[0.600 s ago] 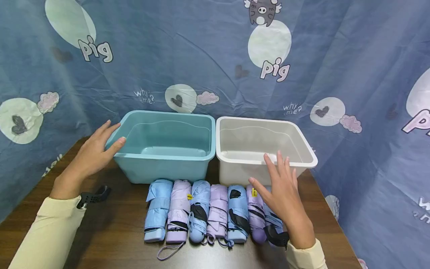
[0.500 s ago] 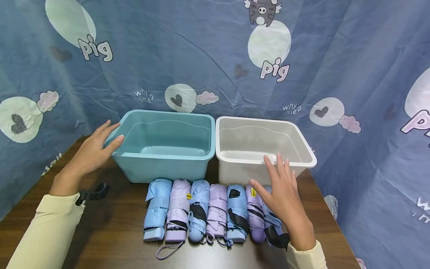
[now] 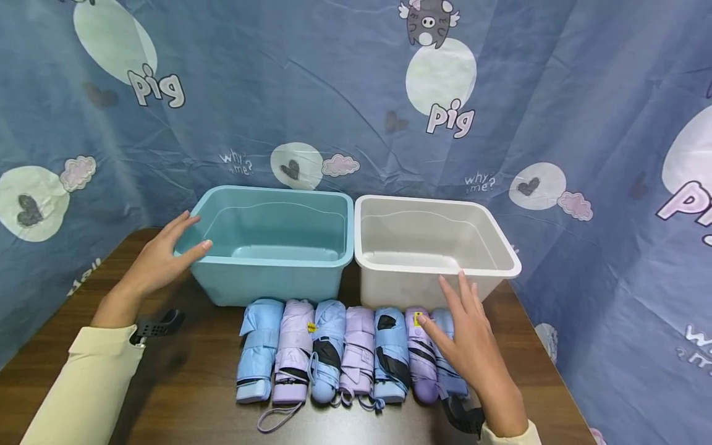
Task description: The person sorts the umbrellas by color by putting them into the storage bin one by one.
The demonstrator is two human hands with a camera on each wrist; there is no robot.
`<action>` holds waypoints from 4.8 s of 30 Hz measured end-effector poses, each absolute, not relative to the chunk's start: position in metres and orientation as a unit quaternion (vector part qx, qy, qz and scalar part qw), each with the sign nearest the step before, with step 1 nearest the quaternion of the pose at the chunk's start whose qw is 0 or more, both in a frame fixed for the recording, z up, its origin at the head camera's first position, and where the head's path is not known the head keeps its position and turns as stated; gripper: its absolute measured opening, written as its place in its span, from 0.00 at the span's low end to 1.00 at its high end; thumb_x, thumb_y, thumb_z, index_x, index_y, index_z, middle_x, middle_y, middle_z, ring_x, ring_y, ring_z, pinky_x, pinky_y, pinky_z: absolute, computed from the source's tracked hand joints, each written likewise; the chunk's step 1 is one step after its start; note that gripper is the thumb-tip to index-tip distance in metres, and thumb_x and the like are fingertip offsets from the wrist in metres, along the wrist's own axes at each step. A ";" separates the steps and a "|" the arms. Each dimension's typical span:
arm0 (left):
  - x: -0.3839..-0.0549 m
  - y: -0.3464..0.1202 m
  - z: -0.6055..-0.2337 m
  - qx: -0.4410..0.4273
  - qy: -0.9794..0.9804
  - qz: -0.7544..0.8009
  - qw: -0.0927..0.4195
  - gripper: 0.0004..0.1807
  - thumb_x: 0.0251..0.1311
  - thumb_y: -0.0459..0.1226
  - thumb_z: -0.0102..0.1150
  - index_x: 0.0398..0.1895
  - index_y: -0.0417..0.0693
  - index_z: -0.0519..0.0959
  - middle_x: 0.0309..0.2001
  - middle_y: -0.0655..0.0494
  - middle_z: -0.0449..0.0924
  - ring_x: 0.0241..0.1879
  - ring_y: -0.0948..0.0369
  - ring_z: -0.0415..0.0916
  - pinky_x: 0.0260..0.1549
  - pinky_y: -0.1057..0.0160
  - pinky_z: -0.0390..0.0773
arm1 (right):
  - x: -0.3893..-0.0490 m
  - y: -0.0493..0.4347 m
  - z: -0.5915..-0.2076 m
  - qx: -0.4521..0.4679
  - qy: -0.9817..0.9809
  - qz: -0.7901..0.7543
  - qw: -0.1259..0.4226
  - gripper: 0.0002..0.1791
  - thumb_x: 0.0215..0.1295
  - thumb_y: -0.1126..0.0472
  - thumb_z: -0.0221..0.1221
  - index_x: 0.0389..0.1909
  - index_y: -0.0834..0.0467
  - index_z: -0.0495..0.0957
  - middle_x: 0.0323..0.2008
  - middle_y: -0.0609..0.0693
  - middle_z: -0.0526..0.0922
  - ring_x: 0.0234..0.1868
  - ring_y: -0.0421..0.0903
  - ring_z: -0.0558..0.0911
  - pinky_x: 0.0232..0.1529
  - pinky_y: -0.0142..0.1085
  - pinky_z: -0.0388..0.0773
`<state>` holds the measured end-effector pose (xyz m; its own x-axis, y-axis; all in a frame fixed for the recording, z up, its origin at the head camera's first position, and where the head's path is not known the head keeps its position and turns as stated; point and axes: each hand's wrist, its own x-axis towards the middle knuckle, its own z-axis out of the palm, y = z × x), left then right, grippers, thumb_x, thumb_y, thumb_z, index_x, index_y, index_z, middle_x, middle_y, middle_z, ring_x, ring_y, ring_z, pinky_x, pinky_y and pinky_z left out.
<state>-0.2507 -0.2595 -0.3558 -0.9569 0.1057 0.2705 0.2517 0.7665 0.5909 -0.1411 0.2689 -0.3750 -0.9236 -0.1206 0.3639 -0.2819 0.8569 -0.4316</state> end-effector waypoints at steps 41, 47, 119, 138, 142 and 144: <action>-0.253 -0.255 -0.364 -0.072 -0.897 -0.416 0.134 0.45 0.61 0.52 0.57 0.76 0.44 0.49 0.77 0.57 0.41 0.74 0.46 0.40 0.63 0.36 0.47 | -0.154 0.307 -0.431 0.060 -0.965 0.256 -0.014 0.39 0.61 0.57 0.64 0.71 0.58 0.60 0.62 0.72 0.68 0.60 0.71 0.69 0.53 0.63 0.66; -0.251 -0.254 -0.364 -0.068 -0.898 -0.417 0.127 0.46 0.61 0.53 0.56 0.76 0.45 0.48 0.77 0.57 0.40 0.74 0.46 0.39 0.63 0.35 0.47 | -0.156 0.306 -0.432 0.073 -0.963 0.261 -0.011 0.37 0.59 0.61 0.64 0.69 0.60 0.63 0.59 0.73 0.69 0.58 0.70 0.70 0.51 0.64 0.67; -0.251 -0.255 -0.367 -0.065 -0.889 -0.430 0.141 0.45 0.60 0.53 0.58 0.76 0.46 0.52 0.77 0.58 0.44 0.74 0.47 0.42 0.63 0.36 0.49 | -0.128 0.310 -0.381 -0.009 -0.876 0.482 -0.020 0.40 0.58 0.58 0.67 0.71 0.50 0.63 0.61 0.68 0.66 0.47 0.61 0.78 0.31 0.44 0.79; -0.250 -0.257 -0.366 -0.061 -0.888 -0.430 0.150 0.45 0.60 0.52 0.59 0.75 0.44 0.53 0.77 0.55 0.46 0.74 0.47 0.43 0.64 0.37 0.49 | -0.122 0.282 -0.333 0.026 -0.862 0.506 0.000 0.39 0.60 0.53 0.66 0.72 0.41 0.62 0.58 0.64 0.70 0.51 0.62 0.78 0.33 0.45 0.80; -0.252 -0.257 -0.365 -0.063 -0.886 -0.434 0.149 0.45 0.60 0.53 0.59 0.76 0.46 0.52 0.77 0.57 0.45 0.74 0.48 0.43 0.64 0.37 0.49 | -0.129 0.274 -0.323 0.034 -0.864 0.502 0.004 0.39 0.60 0.52 0.66 0.72 0.39 0.62 0.59 0.62 0.69 0.52 0.60 0.78 0.34 0.44 0.80; -0.252 -0.257 -0.365 -0.063 -0.886 -0.438 0.140 0.45 0.60 0.53 0.58 0.76 0.48 0.51 0.77 0.59 0.44 0.74 0.48 0.43 0.64 0.37 0.49 | -0.132 0.270 -0.318 0.040 -0.866 0.499 0.003 0.39 0.60 0.52 0.66 0.72 0.38 0.61 0.61 0.61 0.68 0.53 0.58 0.78 0.35 0.42 0.80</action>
